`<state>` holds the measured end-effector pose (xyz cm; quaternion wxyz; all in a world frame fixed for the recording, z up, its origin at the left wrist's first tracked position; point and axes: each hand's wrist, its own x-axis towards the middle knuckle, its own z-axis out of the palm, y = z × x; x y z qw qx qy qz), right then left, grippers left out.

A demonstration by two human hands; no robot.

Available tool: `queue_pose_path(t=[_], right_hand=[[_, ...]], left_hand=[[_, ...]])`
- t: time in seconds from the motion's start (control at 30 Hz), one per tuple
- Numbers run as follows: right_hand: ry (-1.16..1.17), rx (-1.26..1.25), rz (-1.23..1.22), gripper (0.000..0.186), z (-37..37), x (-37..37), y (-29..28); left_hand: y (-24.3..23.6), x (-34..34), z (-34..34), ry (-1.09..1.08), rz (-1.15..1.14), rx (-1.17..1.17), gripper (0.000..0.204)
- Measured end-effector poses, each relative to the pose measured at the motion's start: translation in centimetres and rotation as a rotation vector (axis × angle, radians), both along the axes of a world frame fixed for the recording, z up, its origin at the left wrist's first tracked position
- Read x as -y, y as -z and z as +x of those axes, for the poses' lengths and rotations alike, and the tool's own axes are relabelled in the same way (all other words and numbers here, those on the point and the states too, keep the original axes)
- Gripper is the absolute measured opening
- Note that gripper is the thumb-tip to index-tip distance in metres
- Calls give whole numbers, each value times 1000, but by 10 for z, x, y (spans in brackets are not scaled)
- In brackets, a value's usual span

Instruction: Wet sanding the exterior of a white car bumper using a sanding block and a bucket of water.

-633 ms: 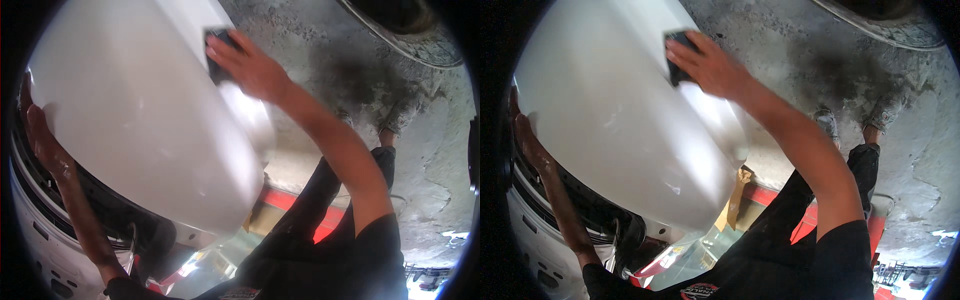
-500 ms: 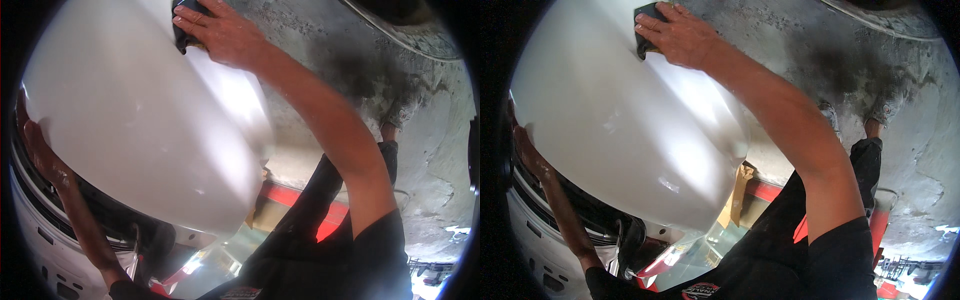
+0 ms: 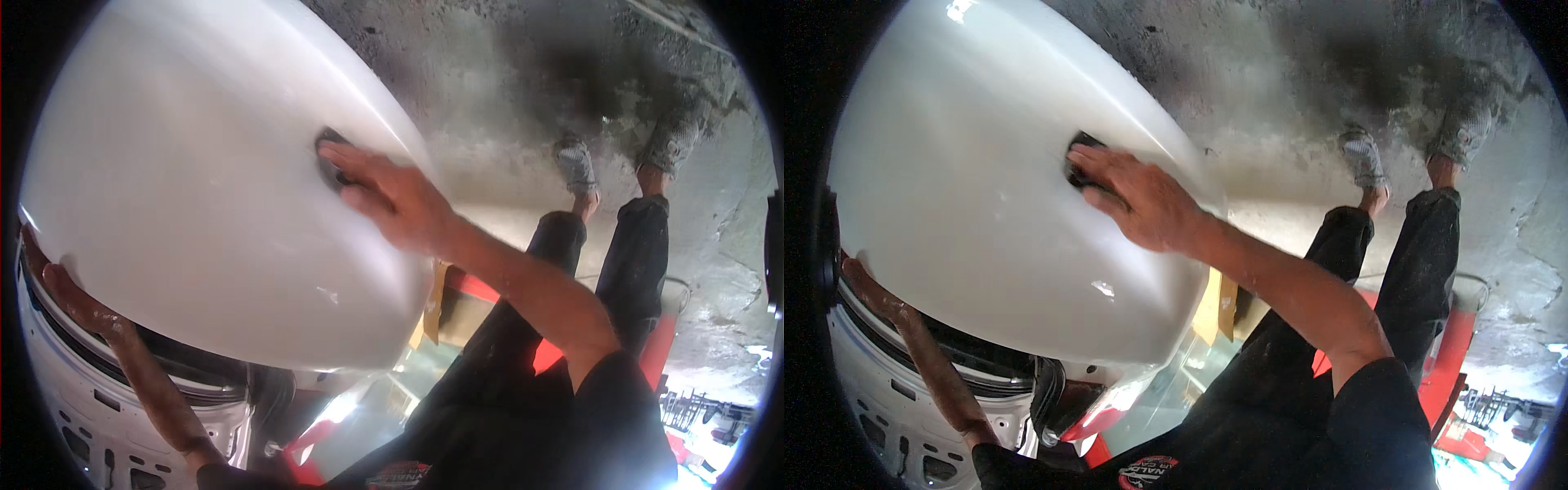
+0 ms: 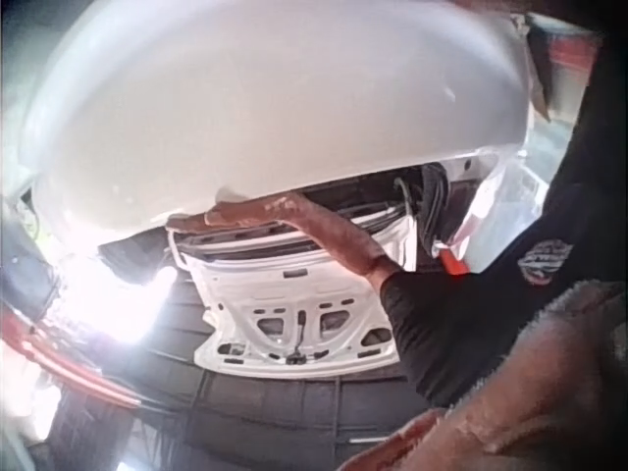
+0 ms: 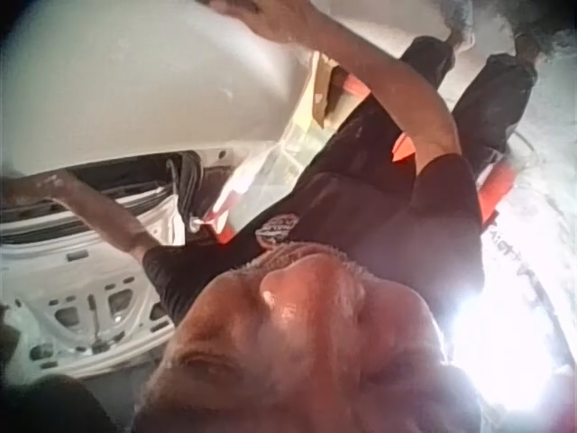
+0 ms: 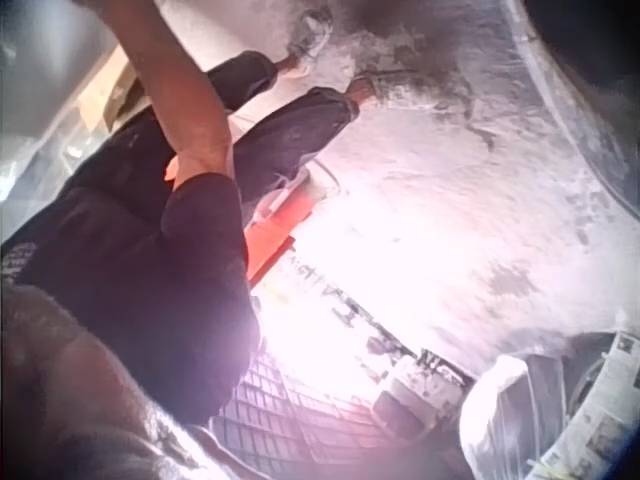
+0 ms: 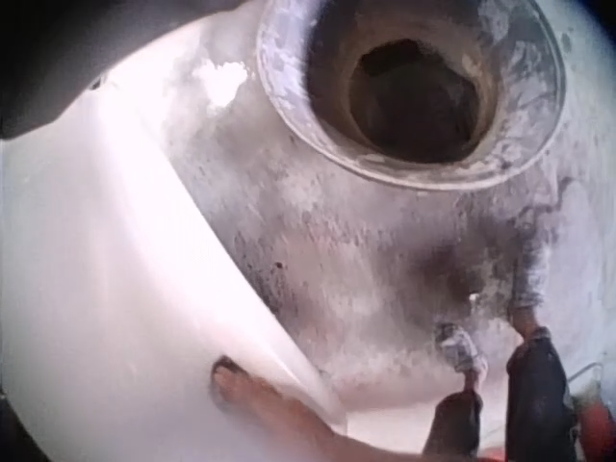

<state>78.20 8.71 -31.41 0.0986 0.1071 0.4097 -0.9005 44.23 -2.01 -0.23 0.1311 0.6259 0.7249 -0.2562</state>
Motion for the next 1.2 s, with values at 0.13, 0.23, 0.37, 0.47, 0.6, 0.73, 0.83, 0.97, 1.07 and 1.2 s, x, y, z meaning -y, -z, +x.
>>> queue_pose_path(t=[0.13,0.23,0.37,0.47,0.6,0.73,0.83,0.97,1.07,1.2], right_hand=[[-191,448,-513,50,83,5,-34],[-28,526,-508,48,75,2,-35],[-145,322,-438,49,-37,-33,-13],[-242,356,-507,51,-21,-26,-15],[-13,372,-331,54,63,10,-33],[42,194,-197,53,-30,5,-16],[-132,188,-322,55,-67,-19,-11],[-33,119,-132,58,2,16,-18],[-9,153,-151,62,-30,7,-15],[-143,109,-183,63,-146,-34,-4]], left_hand=[[4,-9,2,41,-14,24,90],[7,-4,1,-11,24,73,85],[3,1,-4,-67,38,111,78],[13,-15,7,-66,5,-11,77],[32,-40,17,44,-28,-70,90],[35,-55,12,176,-71,-128,107],[28,-46,11,84,-71,-86,109],[41,-41,18,-123,81,-60,74],[38,-46,23,-985,294,-136,62],[40,-40,26,-999,391,-142,83]])
